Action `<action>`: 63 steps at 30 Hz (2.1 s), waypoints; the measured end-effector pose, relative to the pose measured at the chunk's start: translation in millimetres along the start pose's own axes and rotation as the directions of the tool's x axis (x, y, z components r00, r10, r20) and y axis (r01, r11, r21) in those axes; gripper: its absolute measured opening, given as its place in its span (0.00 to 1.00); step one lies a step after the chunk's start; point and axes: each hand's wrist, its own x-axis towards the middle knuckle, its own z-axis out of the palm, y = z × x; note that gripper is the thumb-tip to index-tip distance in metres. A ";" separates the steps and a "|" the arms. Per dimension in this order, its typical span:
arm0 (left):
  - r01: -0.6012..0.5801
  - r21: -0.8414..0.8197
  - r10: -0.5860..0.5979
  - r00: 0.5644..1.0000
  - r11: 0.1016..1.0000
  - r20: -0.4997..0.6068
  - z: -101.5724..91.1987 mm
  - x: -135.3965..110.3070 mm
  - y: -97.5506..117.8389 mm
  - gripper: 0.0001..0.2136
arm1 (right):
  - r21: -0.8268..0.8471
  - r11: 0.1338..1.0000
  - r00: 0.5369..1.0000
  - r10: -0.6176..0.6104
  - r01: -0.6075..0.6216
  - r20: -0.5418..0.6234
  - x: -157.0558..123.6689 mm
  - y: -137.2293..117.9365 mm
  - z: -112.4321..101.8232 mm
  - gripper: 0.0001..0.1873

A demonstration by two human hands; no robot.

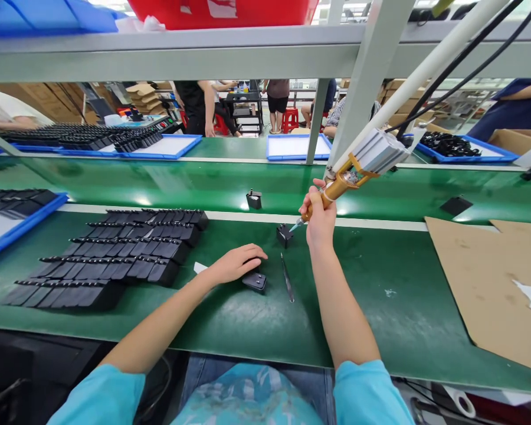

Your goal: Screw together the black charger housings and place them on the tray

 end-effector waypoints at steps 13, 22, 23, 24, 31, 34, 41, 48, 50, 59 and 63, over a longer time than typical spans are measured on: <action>-0.182 0.217 0.205 0.975 0.959 -0.086 25.7 -26.4 9.5 0.10 | -0.005 1.000 1.000 0.012 -0.012 -0.009 1.7 0.2 -2.2 0.17; -0.219 0.242 0.263 0.951 0.945 -0.164 35.6 -25.2 7.4 0.13 | 0.009 1.000 0.999 0.023 -0.023 -0.023 1.3 -0.3 -1.5 0.19; -0.232 0.253 0.282 0.942 0.939 -0.183 37.8 -24.9 5.6 0.15 | 0.002 1.000 0.999 0.024 -0.024 -0.026 1.6 -0.4 -1.6 0.18; -0.244 0.263 0.301 0.932 0.933 -0.202 39.8 -24.6 3.7 0.16 | -0.006 1.000 0.999 0.026 -0.026 -0.029 1.8 -0.7 -1.8 0.18; -0.331 0.336 0.395 0.907 0.882 -0.143 34.9 -20.5 0.0 0.14 | -0.023 0.999 0.999 0.026 -0.027 -0.027 2.1 -2.0 -2.4 0.18; -0.351 0.378 0.406 0.911 0.857 -0.075 27.7 -17.0 2.0 0.12 | -0.026 0.999 0.999 0.028 -0.029 -0.025 1.7 -1.8 -2.2 0.18; -0.437 0.497 0.494 0.869 0.750 0.018 28.2 -9.7 -2.7 0.11 | -0.004 1.000 0.999 0.029 -0.030 -0.029 1.6 -1.7 -2.1 0.16; -0.423 0.529 0.475 0.879 0.736 0.043 35.4 -10.4 6.5 0.13 | -0.022 0.999 0.999 0.028 -0.028 -0.036 2.9 -1.1 -3.1 0.17; -0.416 0.535 0.448 0.891 0.735 0.078 35.2 -9.5 11.1 0.12 | -0.022 0.999 0.999 0.027 -0.028 -0.035 2.8 -1.0 -3.2 0.17; -0.190 0.555 0.318 0.937 0.810 -0.143 38.8 -23.4 10.6 0.13 | -0.003 0.999 0.999 0.034 -0.034 -0.033 2.0 -1.0 -2.4 0.18; 0.023 0.505 0.135 0.952 0.863 -0.274 32.7 -26.2 10.3 0.30 | 0.029 0.999 0.998 0.046 -0.045 -0.040 3.1 -1.6 -3.6 0.19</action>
